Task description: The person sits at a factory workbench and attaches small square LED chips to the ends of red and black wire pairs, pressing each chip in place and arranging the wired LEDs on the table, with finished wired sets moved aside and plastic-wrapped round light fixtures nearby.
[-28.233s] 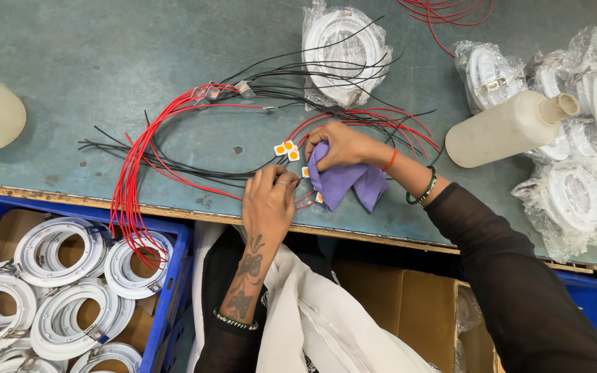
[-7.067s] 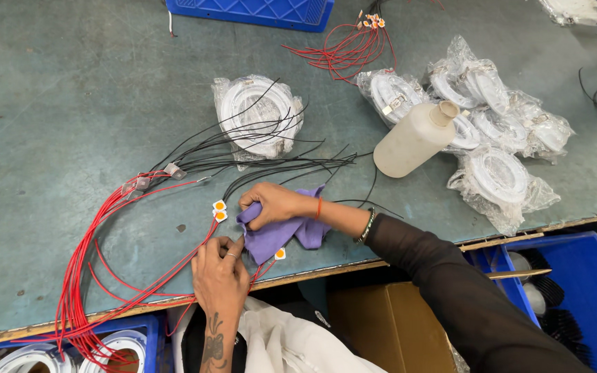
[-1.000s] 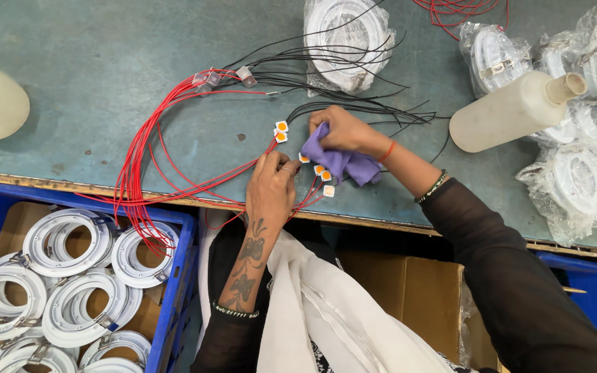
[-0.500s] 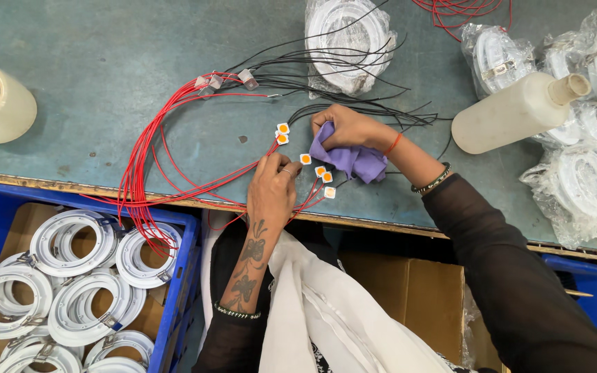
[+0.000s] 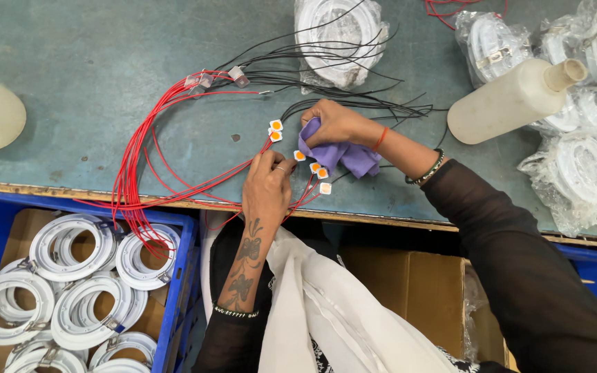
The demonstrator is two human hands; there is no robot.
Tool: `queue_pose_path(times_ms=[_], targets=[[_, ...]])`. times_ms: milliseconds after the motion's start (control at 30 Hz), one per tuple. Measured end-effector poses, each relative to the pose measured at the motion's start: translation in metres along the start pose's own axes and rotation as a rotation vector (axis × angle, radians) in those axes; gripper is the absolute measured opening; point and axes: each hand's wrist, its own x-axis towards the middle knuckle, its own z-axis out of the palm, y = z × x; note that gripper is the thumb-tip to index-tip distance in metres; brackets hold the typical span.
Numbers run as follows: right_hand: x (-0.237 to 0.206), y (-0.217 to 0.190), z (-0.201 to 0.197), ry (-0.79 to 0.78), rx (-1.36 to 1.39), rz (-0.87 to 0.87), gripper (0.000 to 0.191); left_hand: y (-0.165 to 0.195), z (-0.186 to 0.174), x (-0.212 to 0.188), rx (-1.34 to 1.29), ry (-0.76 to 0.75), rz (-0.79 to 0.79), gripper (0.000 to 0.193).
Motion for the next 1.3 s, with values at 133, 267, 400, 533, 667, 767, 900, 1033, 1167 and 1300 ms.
queue_pose_path(times_ms=[133,267,400,533,667,767,900,1033,1167,1300], targets=[[0.001,0.013,0.005,0.041,0.077,-0.067,0.02,0.0,0.0,0.0,0.011,0.008,0.003,0.025],[-0.006,0.032,0.003,0.05,0.389,-0.174,0.006,0.002,0.0,-0.005,0.02,0.019,0.017,0.023],[-0.014,0.037,0.0,0.057,0.644,-0.238,0.005,0.005,0.001,-0.008,0.022,0.014,0.037,0.022],[-0.018,0.027,-0.014,0.011,0.723,-0.142,0.01,0.008,0.001,-0.005,0.029,0.01,0.058,0.019],[-0.016,0.019,-0.017,-0.001,0.666,-0.199,0.014,0.01,0.003,-0.002,0.017,-0.001,0.048,0.018],[-0.01,0.017,-0.007,-0.019,0.599,-0.314,0.013,0.012,0.006,-0.001,0.028,-0.026,0.077,0.02],[-0.003,0.017,0.0,0.024,0.543,-0.348,0.01,0.015,0.009,0.0,0.036,-0.041,0.114,0.022],[0.007,0.017,0.006,0.003,0.604,-0.366,0.007,0.017,0.008,0.001,0.012,-0.058,0.109,0.022],[0.018,0.021,0.017,0.043,0.623,-0.202,0.014,0.014,0.006,0.001,-0.004,-0.056,0.092,0.02],[0.02,0.028,0.016,0.001,0.539,-0.326,0.006,0.005,-0.001,0.003,0.035,0.05,0.061,0.016]])
